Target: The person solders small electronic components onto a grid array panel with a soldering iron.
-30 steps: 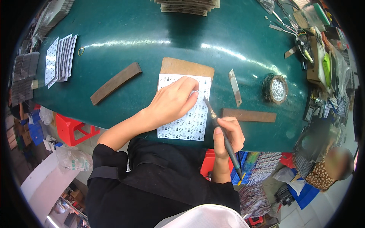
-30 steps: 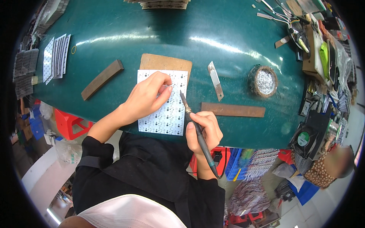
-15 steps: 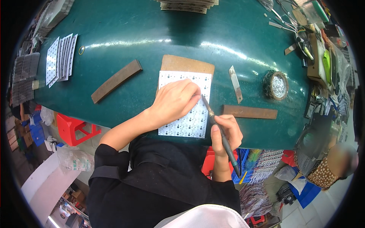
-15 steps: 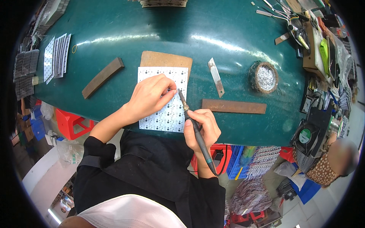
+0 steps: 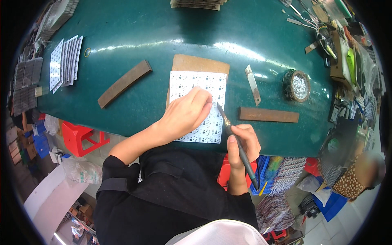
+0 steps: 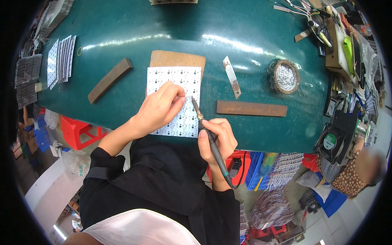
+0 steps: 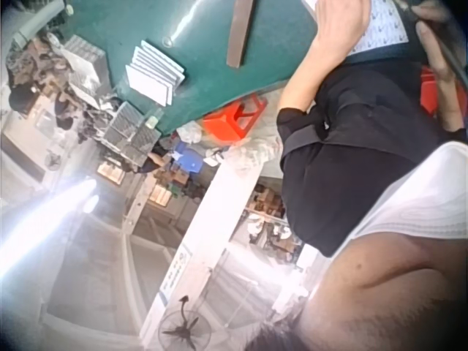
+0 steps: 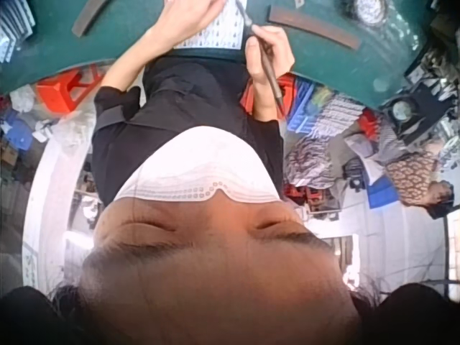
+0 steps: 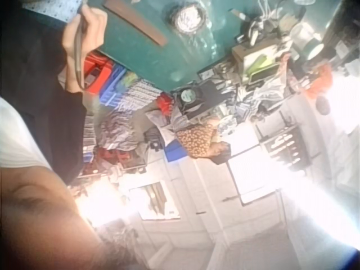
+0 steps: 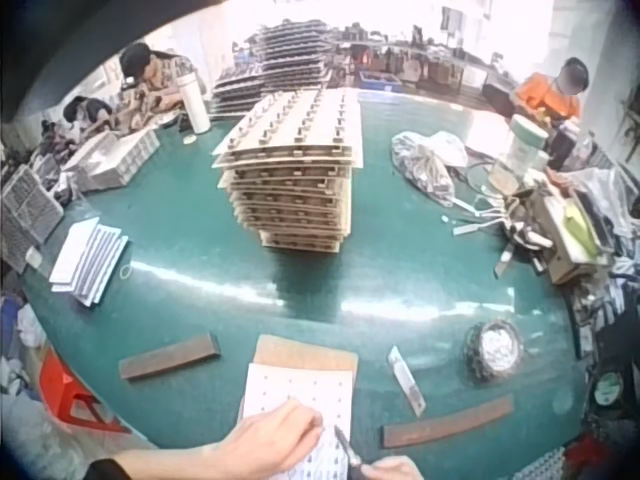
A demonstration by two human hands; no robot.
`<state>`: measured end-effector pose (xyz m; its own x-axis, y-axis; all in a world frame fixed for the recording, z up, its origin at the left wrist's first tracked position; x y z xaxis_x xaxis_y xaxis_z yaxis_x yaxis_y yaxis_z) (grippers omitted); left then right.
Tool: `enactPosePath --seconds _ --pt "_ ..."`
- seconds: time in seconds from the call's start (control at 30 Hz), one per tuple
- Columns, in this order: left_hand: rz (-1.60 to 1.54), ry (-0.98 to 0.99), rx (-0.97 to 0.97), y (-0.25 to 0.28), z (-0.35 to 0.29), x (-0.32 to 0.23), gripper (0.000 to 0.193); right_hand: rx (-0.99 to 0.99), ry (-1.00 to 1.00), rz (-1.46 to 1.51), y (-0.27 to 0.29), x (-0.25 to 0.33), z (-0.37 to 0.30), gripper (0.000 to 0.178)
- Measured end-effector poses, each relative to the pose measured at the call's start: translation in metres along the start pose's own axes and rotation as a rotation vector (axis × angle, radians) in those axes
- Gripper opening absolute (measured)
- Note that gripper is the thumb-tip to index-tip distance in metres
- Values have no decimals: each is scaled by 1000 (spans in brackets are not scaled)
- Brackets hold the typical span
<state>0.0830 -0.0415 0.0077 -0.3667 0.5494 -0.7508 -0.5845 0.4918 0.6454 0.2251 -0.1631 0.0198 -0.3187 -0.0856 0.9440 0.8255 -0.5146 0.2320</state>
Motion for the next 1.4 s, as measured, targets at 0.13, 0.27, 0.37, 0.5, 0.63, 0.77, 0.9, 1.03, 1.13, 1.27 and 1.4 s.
enactPosePath --seconds 0.13,0.27,0.37,0.5,0.63,0.77,0.9,1.03,1.13,1.27,1.4 --pt "43 29 -70 5 4 3 14 -26 -36 2 -3 -2 6 19" --pt "75 33 -42 3 9 3 13 -23 -27 3 -7 -4 10 20" --pt "93 39 -29 3 10 2 12 2 -28 -4 -6 -3 12 20" --pt "18 56 -41 6 5 5 14 0 -51 8 9 -3 9 19" --pt "-108 99 -38 17 6 5 13 -310 -8 -350 58 -6 25 19" --pt "-165 90 -82 16 2 3 11 -463 -131 -802 96 -23 50 23" --pt "-220 76 -38 9 3 2 11 -323 -31 -331 74 -18 19 23" --pt "-121 52 -38 8 -3 2 11 -27 11 65 16 -7 -3 20" --pt "-81 34 -53 7 0 0 11 3 -46 79 2 -10 -8 20" --pt "-74 21 -75 5 -1 2 11 6 -50 80 1 -12 -8 20" --pt "-35 -2 -99 4 -1 1 12 27 -47 76 -1 -13 -6 20"
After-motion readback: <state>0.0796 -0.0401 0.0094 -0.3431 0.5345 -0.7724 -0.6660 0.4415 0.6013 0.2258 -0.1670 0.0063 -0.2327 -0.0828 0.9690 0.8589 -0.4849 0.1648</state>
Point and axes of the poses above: each hand's wrist, its own z-axis towards the middle knuckle, its own y-axis out of the back of the hand, x = y × z, the point moved 6 cm from there along z, towards the middle knuckle, and after that the axes turned 6 degrees about -y, right-handed, at the moved point
